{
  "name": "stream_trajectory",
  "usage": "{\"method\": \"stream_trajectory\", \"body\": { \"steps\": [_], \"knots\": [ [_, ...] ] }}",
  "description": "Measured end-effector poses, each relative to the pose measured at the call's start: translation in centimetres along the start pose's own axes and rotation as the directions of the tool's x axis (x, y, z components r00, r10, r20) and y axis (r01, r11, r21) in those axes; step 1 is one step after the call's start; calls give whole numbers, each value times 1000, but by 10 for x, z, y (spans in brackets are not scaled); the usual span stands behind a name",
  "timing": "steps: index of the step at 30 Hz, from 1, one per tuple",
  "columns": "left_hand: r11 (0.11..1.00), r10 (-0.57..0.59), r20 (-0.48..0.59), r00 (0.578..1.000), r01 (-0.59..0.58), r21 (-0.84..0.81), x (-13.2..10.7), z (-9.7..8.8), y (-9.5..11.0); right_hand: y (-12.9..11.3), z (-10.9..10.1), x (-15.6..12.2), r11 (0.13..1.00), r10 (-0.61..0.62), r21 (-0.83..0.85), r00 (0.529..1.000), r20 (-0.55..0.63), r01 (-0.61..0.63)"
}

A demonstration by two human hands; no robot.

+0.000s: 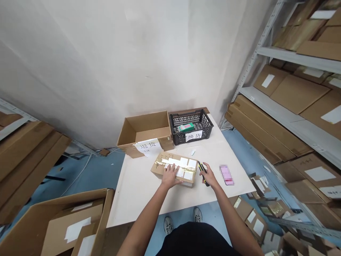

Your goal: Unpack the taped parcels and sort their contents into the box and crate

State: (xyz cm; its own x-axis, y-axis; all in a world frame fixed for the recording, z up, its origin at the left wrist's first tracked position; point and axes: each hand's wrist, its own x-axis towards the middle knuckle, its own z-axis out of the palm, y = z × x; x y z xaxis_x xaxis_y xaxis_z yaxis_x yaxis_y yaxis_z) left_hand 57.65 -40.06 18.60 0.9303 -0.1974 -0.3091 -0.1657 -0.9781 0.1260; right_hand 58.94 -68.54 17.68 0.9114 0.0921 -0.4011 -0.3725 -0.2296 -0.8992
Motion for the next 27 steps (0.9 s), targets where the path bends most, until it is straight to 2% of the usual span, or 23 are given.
{"method": "stream_trajectory", "body": {
  "steps": [3, 6, 11, 14, 17, 22, 27],
  "knots": [
    [995, -102, -61, 993, 103, 14, -3, 13, 42, 2, -16, -6, 985, -9, -172, 1000, 5, 10],
    [986, -165, -102, 981, 167, 9, -7, 22, 66, -3, -26, -7, 942, -22, -334, 999, 25, 29],
    [983, -179, -117, 977, 182, 14, -8, 24, 72, -16, -29, -8, 795, -61, -604, 998, 6, 52],
    [982, -178, -125, 976, 184, 36, -9, 23, 72, -18, -28, -12, 712, -93, -698, 996, 7, 72],
    [981, -182, -131, 975, 189, 43, -9, 25, 73, -15, -27, -18, 706, -98, -705, 995, 6, 74],
    [981, -190, -123, 974, 195, 27, -9, 28, 73, -8, -28, -25, 816, -68, -577, 997, -45, 29],
    [979, -195, -123, 973, 201, 36, -7, 27, 72, -11, -27, -22, 886, 23, -462, 1000, -12, -26]
  ]
}}
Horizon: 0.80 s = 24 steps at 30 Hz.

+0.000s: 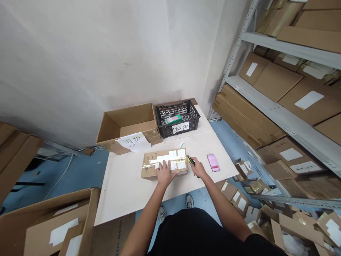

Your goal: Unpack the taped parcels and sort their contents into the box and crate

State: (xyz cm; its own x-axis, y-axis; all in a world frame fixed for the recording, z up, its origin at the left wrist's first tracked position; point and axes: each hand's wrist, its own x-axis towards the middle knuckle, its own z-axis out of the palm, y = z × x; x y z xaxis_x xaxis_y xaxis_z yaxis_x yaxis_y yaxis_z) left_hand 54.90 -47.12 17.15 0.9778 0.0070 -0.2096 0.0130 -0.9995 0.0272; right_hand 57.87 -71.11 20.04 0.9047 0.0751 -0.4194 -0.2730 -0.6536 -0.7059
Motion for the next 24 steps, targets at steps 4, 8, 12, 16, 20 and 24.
{"method": "stream_trajectory", "body": {
  "steps": [4, 8, 12, 16, 20, 24],
  "knots": [
    [1000, 4, 5, 1000, -4, -9, 2, -2, -1, -2, -5, 2, 994, -15, 107, 999, 29, 12],
    [1000, 5, 10, 1000, -4, -5, 4, -5, -1, 3, -7, -4, 984, -21, 179, 997, 74, 8],
    [1000, 4, 6, 1000, -4, 4, 3, -8, 0, 13, -2, -13, 975, -50, 221, 996, 69, 33],
    [1000, 4, 6, 1000, -4, 15, 2, -12, 1, 29, 0, -19, 964, -88, 261, 991, 101, 59],
    [1000, -2, -2, 1000, 2, 13, 2, -15, 0, 36, -2, -12, 943, -76, 328, 996, 44, 58],
    [1000, -12, -11, 1000, 12, 26, 1, -12, 0, 22, 2, 6, 925, -48, 377, 999, -21, 52]
  ]
}}
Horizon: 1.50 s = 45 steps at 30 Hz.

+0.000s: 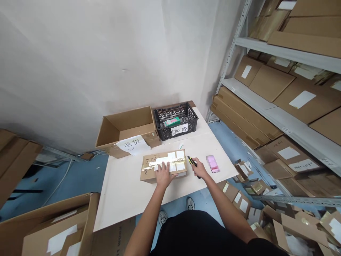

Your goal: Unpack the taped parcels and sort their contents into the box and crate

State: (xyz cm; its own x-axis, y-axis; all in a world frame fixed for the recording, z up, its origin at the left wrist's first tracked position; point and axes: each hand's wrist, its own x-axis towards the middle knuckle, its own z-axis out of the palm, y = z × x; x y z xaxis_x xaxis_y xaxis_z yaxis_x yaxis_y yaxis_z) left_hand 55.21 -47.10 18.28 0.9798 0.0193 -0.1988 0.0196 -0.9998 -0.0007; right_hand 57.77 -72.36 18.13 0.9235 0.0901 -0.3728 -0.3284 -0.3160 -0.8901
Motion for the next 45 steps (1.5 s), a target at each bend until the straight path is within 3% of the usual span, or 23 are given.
{"method": "stream_trajectory", "body": {
  "steps": [4, 8, 13, 20, 26, 30, 32, 35, 38, 42, 45],
  "knots": [
    [1000, -11, 16, 1000, 11, 13, -1, 2, 0, -6, 14, 11, 1000, 8, -3, 999, 32, -7],
    [1000, -16, 18, 1000, 16, -3, 0, 3, 0, 5, 20, 8, 999, 10, 47, 1000, 8, -10],
    [1000, -16, 27, 999, 17, -11, 1, 5, -1, 16, 18, 9, 995, 1, 95, 1000, -20, 1],
    [1000, -22, 51, 998, 23, -11, 0, 1, 2, 10, 14, 20, 991, 3, 130, 999, 33, -7],
    [999, -38, 57, 998, 38, -7, 4, -3, 0, 10, 8, 5, 997, -3, 81, 997, 82, -4],
    [999, -35, 43, 998, 35, -5, 5, -2, 0, 32, 7, -9, 987, 27, 153, 993, 113, -45],
    [998, -54, 22, 998, 55, -10, 5, -1, -2, 50, 8, -11, 972, 104, 207, 994, 29, -108],
    [990, -142, -1, 990, 142, -21, 5, 0, -10, 81, 9, -9, 927, 313, 266, 938, -152, -266],
    [974, -228, -18, 974, 228, -14, 5, -2, -25, 105, 6, -1, 861, 440, 336, 890, -117, -381],
    [954, -300, -4, 954, 300, 4, 3, -8, -48, 120, -5, 18, 844, 387, 408, 922, -10, -350],
    [954, -299, 31, 954, 299, 3, -1, -12, -56, 125, -17, 34, 919, 355, 230, 925, -135, -319]
  ]
}}
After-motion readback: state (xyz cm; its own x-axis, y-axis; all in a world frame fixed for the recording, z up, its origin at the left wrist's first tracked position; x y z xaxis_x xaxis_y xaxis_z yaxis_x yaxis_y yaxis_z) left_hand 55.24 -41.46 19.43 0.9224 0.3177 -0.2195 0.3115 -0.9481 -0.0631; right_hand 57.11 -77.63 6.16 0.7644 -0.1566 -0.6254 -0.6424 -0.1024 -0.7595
